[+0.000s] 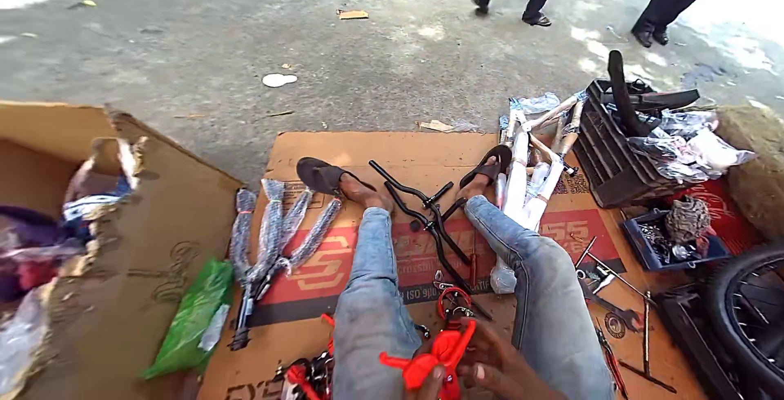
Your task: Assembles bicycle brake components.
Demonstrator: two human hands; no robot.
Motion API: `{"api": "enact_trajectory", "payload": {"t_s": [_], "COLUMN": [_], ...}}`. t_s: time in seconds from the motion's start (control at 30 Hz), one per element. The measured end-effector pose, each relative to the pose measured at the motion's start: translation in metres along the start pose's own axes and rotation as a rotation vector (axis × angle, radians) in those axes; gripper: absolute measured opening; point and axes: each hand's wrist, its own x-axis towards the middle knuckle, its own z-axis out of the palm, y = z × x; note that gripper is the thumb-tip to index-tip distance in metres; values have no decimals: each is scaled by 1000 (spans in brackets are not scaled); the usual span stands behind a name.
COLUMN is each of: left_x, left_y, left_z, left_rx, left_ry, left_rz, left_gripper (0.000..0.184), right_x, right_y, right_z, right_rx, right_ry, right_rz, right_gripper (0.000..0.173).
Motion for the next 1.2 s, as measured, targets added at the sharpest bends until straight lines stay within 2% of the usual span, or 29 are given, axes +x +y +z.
{"api": "enact_trajectory", "payload": {"t_s": [0.13,0.33,0.47,0.57,0.77,0.93,1.03,1.1,1.2], "left_x": [-5,-7,-8,-6,3,6,5,4,5], "left_y": [-3,-9,-6,-6,-3,2,0,-1,-2], "left_z": [3,6,13,12,13,13,7,5,6], "left_rx": [44,-2,-23,6,3,-36,-75,-101,-37], "left_ry": [66,118,133,113,196,211,122,72,97], "left_rz": [0,102,136,146,54,-29,-35,-22,-6], "left_gripper": [51,57,54,64,71,57,34,37,35], "right_x": [-10,2,1,-4,-5,-4,-5,-5,-3], "right_y": [20,-10,-8,-4,-3,-8,-7,-6,-4], "right_z": [35,19,21,26,25,13,11,9,4], "right_rx": [49,-21,1,71,78,105,121,168,205], "right_ry": [12,-136,-52,37,175,196,203,214,227], "right_rz": [-28,20,8,33,33,26,7,-8,-17], "right_gripper": [82,94,84,78,81,85,88,86,84]}}
